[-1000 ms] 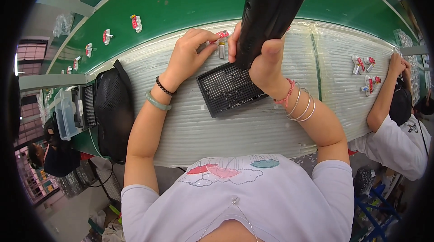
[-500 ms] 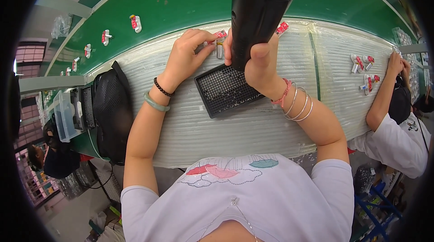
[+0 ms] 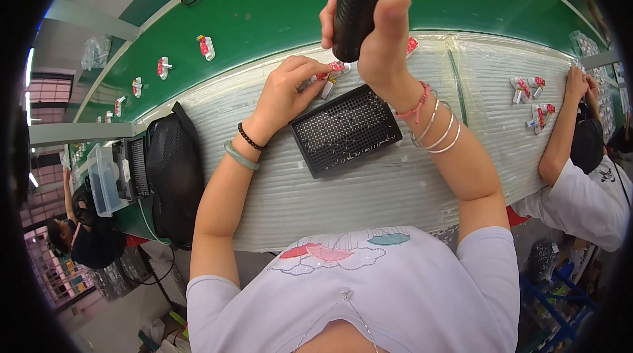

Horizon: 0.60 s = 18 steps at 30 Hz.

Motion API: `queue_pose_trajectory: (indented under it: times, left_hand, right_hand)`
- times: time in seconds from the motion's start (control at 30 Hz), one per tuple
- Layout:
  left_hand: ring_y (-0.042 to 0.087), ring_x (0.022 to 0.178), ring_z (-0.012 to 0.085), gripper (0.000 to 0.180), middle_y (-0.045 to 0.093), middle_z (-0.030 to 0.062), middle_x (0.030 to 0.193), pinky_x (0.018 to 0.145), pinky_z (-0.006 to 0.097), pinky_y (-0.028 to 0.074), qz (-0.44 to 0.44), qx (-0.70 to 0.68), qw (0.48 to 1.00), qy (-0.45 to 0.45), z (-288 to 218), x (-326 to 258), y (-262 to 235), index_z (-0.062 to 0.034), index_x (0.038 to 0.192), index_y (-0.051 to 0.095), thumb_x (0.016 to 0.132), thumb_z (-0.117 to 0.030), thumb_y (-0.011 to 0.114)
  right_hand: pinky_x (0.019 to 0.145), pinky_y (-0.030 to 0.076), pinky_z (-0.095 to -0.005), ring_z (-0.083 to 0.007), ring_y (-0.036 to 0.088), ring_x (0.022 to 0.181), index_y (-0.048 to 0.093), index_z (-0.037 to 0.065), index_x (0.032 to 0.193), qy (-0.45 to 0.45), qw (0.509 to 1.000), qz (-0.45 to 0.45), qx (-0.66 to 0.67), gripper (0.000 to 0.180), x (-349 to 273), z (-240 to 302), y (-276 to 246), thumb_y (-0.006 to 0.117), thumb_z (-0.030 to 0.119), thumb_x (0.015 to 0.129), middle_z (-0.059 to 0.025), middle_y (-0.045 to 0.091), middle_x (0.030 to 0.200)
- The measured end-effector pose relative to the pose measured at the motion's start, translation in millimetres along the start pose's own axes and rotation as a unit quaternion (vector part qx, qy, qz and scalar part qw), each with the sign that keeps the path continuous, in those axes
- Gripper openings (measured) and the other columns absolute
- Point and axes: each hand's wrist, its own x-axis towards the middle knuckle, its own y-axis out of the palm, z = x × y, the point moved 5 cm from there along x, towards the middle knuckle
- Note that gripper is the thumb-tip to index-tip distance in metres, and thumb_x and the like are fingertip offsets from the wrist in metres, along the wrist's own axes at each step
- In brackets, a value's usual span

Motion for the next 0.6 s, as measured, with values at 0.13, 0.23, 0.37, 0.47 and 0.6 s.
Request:
queue_pose_trajectory:
  times: [0.13, 0.23, 0.37, 0.47, 0.6]
  left_hand:
    - [0.056, 0.081, 0.0276, 0.02, 0.06, 0.0096, 0.084, 0.072, 0.036, 0.048, -0.001, 0.004, 1.0, 0.014, -1.4, 1.7, 1.3, -0.0065, 0.095, 0.064, 0.075, -0.004, 0.064]
    - [0.057, 0.082, 0.0276, 0.02, 0.06, 0.0097, 0.084, 0.072, 0.036, 0.048, 0.003, 0.008, 1.0, 0.014, -0.8, 1.2, -0.3, -0.0063, 0.095, 0.064, 0.075, -0.004, 0.064]
    - [0.059, 0.085, 0.0264, 0.023, 0.062, 0.0092, 0.09, 0.073, 0.035, 0.049, 0.01, 0.014, 1.0, 0.008, -0.1, 0.7, -0.5, -0.0058, 0.097, 0.065, 0.074, -0.001, 0.065]
    - [0.059, 0.085, 0.0264, 0.023, 0.062, 0.0091, 0.09, 0.073, 0.035, 0.049, 0.009, 0.016, 1.0, 0.007, 0.8, 0.3, -0.4, -0.0056, 0.097, 0.064, 0.074, -0.001, 0.065]
    - [0.057, 0.082, 0.0273, 0.02, 0.06, 0.0097, 0.086, 0.072, 0.036, 0.049, -0.002, 0.012, 1.0, 0.016, -0.5, 0.7, 0.0, -0.006, 0.095, 0.065, 0.075, -0.003, 0.064]
  right_hand:
    - [0.045, 0.042, -0.0261, -0.0159, 0.05, 0.049, 0.048, 0.002, 0.079, -0.011, 1.0, -0.004, -0.006, 0.096, 1.1, -23.0, -4.5, 0.027, 0.093, 0.058, -0.0085, 0.052, 0.057]
    - [0.044, 0.04, -0.0232, -0.0117, 0.051, 0.047, 0.052, -0.001, 0.073, -0.041, 0.998, -0.009, 0.041, 0.083, -0.9, -31.2, -3.9, 0.038, 0.081, 0.072, -0.0053, 0.052, 0.056]
    - [0.043, 0.041, -0.023, -0.0116, 0.052, 0.047, 0.052, -0.001, 0.073, -0.056, 0.998, -0.008, 0.022, 0.082, -0.4, -31.8, -4.2, 0.038, 0.079, 0.074, -0.0051, 0.052, 0.056]
    - [0.046, 0.041, -0.024, -0.0143, 0.05, 0.049, 0.05, 0.003, 0.078, 0.01, 0.999, -0.019, -0.025, 0.092, -1.1, -36.4, -4.1, 0.033, 0.092, 0.059, -0.0072, 0.052, 0.057]
    - [0.046, 0.04, -0.0238, -0.0139, 0.05, 0.049, 0.05, 0.003, 0.078, 0.009, 0.999, -0.015, -0.034, 0.091, -1.4, -38.4, -3.3, 0.033, 0.091, 0.061, -0.0067, 0.051, 0.057]
